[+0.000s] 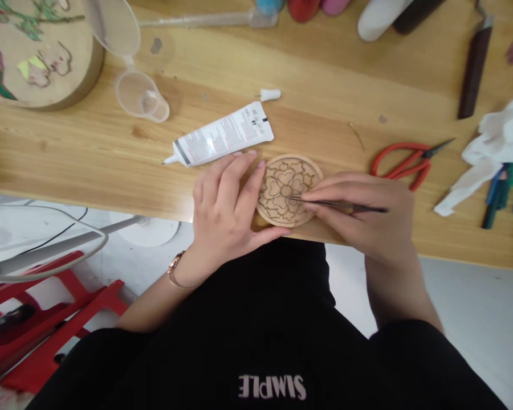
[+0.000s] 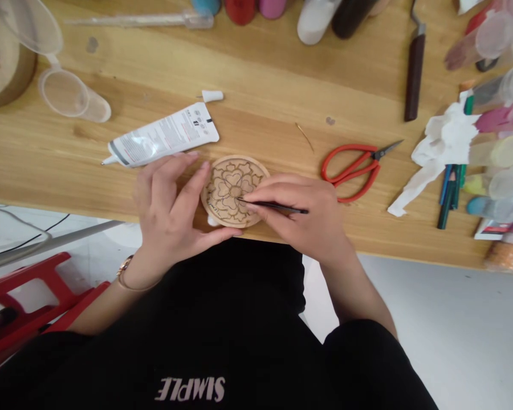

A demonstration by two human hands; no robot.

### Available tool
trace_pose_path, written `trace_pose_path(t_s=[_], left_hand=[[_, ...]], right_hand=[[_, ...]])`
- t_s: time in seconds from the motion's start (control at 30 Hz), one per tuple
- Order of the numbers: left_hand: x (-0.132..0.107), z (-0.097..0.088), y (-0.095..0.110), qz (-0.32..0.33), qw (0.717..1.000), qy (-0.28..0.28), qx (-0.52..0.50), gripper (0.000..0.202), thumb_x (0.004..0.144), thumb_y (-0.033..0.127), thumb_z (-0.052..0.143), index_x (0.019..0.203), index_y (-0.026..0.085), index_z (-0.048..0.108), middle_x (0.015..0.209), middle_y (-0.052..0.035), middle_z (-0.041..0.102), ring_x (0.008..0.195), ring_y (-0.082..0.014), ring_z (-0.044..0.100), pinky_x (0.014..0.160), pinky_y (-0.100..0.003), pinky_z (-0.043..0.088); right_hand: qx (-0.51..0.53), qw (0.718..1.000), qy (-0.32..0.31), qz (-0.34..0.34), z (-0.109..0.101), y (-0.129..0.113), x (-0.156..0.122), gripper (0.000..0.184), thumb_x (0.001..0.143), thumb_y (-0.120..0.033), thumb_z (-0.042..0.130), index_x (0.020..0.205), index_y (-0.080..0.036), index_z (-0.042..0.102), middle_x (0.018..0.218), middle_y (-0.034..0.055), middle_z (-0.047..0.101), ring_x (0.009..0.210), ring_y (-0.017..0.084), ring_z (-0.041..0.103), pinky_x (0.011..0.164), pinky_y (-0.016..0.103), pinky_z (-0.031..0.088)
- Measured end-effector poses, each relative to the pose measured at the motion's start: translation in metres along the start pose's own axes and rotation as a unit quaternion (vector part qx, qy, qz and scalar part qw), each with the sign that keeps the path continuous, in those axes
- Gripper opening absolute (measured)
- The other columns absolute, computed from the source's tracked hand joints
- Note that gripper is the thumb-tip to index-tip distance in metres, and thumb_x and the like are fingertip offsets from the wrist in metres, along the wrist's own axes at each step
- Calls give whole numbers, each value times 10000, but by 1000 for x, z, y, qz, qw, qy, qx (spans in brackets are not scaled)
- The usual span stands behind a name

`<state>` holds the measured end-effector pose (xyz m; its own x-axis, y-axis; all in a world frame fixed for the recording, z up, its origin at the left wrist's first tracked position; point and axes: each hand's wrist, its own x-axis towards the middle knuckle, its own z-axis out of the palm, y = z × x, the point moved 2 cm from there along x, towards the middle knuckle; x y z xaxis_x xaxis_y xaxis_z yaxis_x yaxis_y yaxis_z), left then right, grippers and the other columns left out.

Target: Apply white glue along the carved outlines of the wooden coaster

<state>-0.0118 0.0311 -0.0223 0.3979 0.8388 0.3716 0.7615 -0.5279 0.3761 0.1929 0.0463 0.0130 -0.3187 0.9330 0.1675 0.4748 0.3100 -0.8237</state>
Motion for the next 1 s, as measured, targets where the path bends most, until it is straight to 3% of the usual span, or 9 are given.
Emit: trace_pose_path(t_s=[0.1,0.27,0.43,0.57,0.7,1.0], left_hand=[[1,-1,0,-2,1000,6,-2,859,777,785,556,1374,173,474,1336,-180,565,1238,-365,525,1045,-504,399],[3,-1,2,17,999,30,1,904,748,778,603,1293,58,547,1269,-236,594,1176,-382,557,1030,-515,430],[0,0,1,-7,999,19,-43,817,796,733,587,1373,163,498,1328,-196,560,1251,-392,514,1047,-522,387],[-2,-4,0,48,998,44,-24,711,762,706,658,1273,222,555,1256,-146,600,1170,-334,562,987,-473,447],[-2,-6,0,86,996,35,-4,630,758,705,661,1188,250,595,1249,-130,599,1158,-310,564,954,-450,480],[-2,-7,1,80,997,5,9,607,811,691,609,1272,298,580,1278,-124,583,1184,-322,547,968,-482,477]], right_hand=[[5,1000,-2,4,0,0,1,124,809,-196,740,892,-285,761,843,-24,768,793,153,723,735,294,614],[7,1000,-1,11,-1,0,0,153,807,-191,742,911,-302,758,855,-23,768,797,166,724,734,315,620],[4,999,35,21,-2,1,-3,195,776,-157,764,904,-305,760,849,-24,764,782,161,718,717,304,611],[12,998,65,19,-1,4,-5,193,760,-141,769,881,-292,765,814,-24,760,757,151,713,704,287,601],[21,997,74,26,2,8,-7,147,772,-173,758,869,-283,768,812,-15,760,748,161,710,696,309,602],[34,994,93,34,6,9,-10,148,773,-185,759,875,-292,771,825,-14,761,763,160,712,700,305,607]])
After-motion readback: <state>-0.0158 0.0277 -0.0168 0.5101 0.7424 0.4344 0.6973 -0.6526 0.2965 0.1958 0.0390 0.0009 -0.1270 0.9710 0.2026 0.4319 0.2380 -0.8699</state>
